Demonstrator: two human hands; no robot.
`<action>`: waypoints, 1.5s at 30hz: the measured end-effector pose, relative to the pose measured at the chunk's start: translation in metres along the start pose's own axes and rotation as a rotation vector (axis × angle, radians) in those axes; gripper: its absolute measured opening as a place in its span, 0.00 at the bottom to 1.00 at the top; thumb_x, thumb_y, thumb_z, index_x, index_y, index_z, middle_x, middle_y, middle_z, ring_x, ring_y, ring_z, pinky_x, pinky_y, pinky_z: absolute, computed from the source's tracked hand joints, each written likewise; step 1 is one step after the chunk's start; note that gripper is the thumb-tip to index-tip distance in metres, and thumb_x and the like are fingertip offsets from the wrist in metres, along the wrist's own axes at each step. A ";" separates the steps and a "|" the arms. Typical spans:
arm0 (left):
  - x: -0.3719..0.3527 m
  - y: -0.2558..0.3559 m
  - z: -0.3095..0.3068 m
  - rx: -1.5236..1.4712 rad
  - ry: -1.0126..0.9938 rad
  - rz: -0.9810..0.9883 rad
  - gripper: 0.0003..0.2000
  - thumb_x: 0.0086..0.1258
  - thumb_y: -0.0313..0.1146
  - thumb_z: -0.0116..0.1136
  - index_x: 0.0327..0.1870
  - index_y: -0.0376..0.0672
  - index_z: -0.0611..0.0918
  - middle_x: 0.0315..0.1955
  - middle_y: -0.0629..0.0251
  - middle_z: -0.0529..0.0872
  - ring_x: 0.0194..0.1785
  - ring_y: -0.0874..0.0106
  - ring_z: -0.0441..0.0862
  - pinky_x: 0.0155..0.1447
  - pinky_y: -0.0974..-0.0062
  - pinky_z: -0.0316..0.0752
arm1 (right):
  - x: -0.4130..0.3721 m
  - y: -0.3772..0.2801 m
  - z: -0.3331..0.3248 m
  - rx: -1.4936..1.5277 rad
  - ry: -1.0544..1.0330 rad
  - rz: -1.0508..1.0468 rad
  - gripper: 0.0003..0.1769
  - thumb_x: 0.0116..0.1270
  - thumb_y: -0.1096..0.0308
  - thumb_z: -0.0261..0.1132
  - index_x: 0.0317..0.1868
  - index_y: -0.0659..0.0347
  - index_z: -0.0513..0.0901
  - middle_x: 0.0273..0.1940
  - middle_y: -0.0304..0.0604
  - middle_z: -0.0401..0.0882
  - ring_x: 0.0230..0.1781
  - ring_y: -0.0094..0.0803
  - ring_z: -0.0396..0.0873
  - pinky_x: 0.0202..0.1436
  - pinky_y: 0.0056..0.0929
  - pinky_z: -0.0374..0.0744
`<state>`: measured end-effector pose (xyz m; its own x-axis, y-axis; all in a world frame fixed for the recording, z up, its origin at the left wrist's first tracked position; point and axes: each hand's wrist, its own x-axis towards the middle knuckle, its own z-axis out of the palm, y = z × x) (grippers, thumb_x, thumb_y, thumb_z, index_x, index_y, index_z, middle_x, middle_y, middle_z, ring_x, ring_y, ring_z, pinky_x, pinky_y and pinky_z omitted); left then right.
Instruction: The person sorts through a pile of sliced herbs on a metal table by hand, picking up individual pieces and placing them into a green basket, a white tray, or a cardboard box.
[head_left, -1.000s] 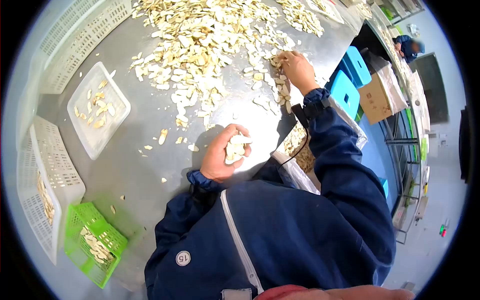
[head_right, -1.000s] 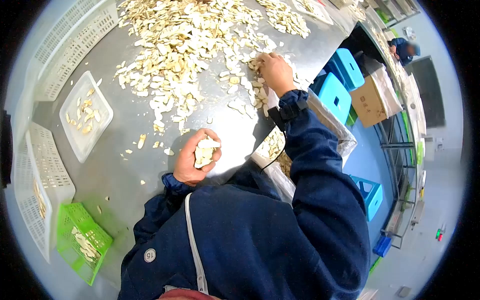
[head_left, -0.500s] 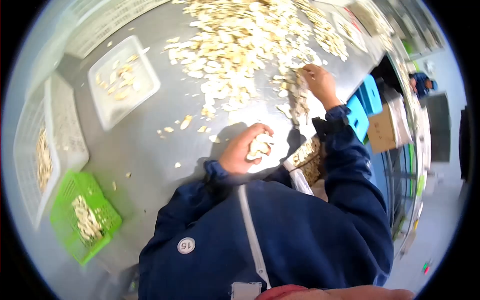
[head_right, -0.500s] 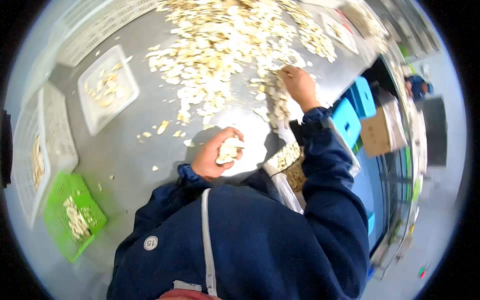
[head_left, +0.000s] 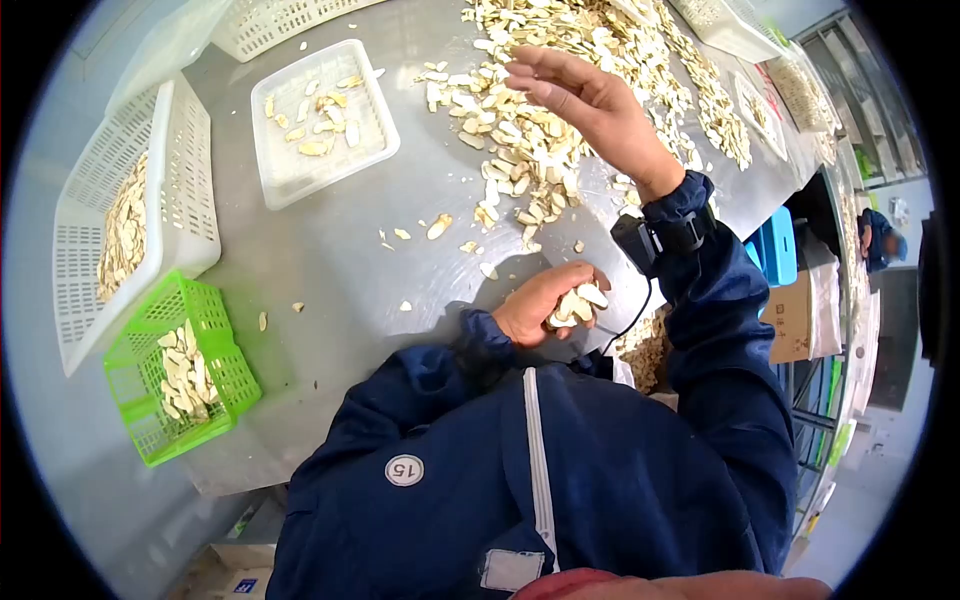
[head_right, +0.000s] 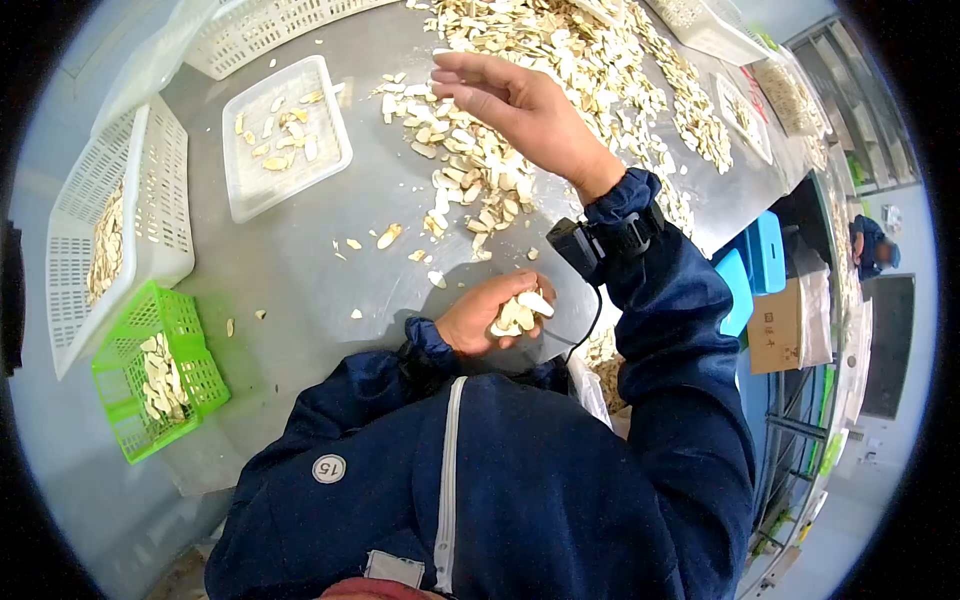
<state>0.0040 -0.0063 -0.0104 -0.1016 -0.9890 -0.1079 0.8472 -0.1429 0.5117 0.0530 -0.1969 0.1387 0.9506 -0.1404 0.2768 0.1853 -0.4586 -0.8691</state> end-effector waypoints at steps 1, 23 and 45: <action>-0.001 0.000 0.000 -0.019 -0.001 -0.010 0.19 0.89 0.49 0.46 0.54 0.43 0.82 0.38 0.65 0.85 0.34 0.75 0.86 0.19 0.84 0.71 | 0.001 -0.003 0.001 -0.048 0.023 -0.037 0.23 0.84 0.62 0.64 0.73 0.61 0.79 0.62 0.47 0.88 0.64 0.37 0.86 0.68 0.31 0.82; -0.003 -0.001 -0.006 -0.172 -0.023 -0.058 0.16 0.90 0.44 0.43 0.53 0.41 0.79 0.44 0.55 0.83 0.34 0.70 0.82 0.19 0.83 0.72 | -0.307 0.089 -0.085 -0.947 0.621 0.332 0.14 0.74 0.68 0.69 0.59 0.55 0.88 0.62 0.49 0.85 0.64 0.50 0.82 0.68 0.44 0.81; -0.004 0.000 -0.005 -0.140 -0.034 -0.054 0.17 0.89 0.46 0.45 0.51 0.39 0.79 0.45 0.56 0.82 0.36 0.71 0.82 0.20 0.83 0.71 | -0.234 0.127 -0.103 -0.765 0.360 0.291 0.27 0.72 0.50 0.73 0.65 0.54 0.85 0.69 0.55 0.79 0.70 0.54 0.76 0.74 0.47 0.74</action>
<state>0.0074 -0.0019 -0.0140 -0.1646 -0.9811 -0.1017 0.9042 -0.1913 0.3820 -0.1717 -0.3125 0.0052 0.7743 -0.5507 0.3116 -0.3906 -0.8035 -0.4493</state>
